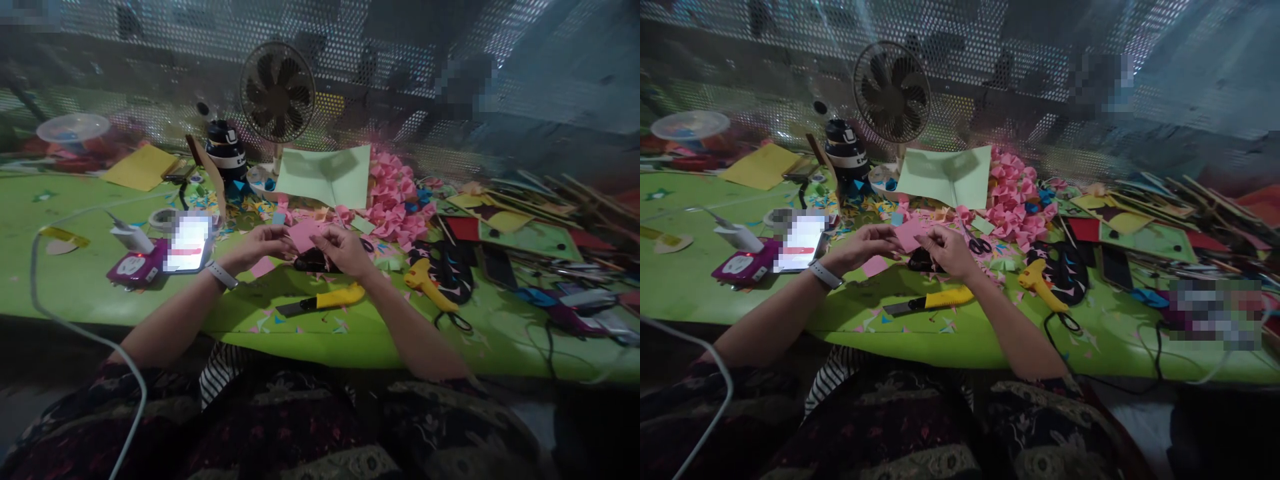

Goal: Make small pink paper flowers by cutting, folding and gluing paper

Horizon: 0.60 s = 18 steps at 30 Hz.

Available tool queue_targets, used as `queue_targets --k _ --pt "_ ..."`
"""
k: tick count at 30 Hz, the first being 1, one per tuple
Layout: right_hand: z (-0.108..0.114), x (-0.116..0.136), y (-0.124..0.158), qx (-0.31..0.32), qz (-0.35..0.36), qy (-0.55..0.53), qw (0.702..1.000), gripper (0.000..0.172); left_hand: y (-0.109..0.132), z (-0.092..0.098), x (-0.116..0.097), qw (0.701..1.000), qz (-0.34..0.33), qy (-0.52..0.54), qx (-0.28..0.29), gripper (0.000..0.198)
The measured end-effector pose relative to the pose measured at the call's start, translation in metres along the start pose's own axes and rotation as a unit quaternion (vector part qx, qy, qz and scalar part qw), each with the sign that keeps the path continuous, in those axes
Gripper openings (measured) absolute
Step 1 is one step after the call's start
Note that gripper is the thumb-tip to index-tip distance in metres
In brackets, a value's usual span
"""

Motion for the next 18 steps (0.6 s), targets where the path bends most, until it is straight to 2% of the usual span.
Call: queue_targets --k 3,6,7,9,12,13,14,16,18 --pt "-0.002 0.001 0.001 0.048 0.009 0.051 0.998 0.048 0.0 0.002 -0.001 1.0 0.009 0.012 -0.024 0.034" --pt "-0.007 0.002 0.002 0.109 0.012 0.07 0.991 0.045 0.002 -0.008 -0.001 0.998 0.021 -0.053 0.019 0.029" --pt "-0.005 0.002 0.002 0.101 0.015 0.073 0.992 0.044 0.003 -0.011 -0.001 0.996 0.024 -0.077 0.031 0.028" --pt "0.008 0.001 -0.001 0.033 0.015 0.08 0.996 0.043 0.003 -0.015 -0.001 0.993 0.031 -0.104 0.037 0.028" --pt "0.044 -0.011 -0.007 -0.081 -0.035 0.145 0.986 0.036 0.003 -0.013 -0.001 0.996 0.033 -0.085 -0.002 0.032" --pt "0.057 -0.016 -0.01 -0.106 -0.054 0.217 0.969 0.032 0.002 -0.011 -0.001 0.997 0.031 -0.066 -0.024 0.033" --pt "0.068 -0.022 -0.012 -0.104 -0.072 0.3 0.946 0.025 0.001 -0.009 0.0 0.998 0.028 -0.044 -0.047 0.033" --pt "0.084 -0.038 -0.016 -0.051 -0.149 0.441 0.883 0.019 0.0 -0.007 0.003 0.997 0.027 -0.001 -0.075 0.031" --pt "0.092 -0.054 -0.017 0.032 -0.237 0.514 0.824 0.018 -0.002 -0.006 0.005 0.996 0.028 0.031 -0.081 0.029"
Point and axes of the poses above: each hand's wrist, its own y-axis away from the middle knuckle, its own z-axis out of the back of the hand, x = y × z, the point moved 3 cm from there along -y, towards the middle knuckle, and after that the axes turned 1 degree about -x, right-handed, at the moved point
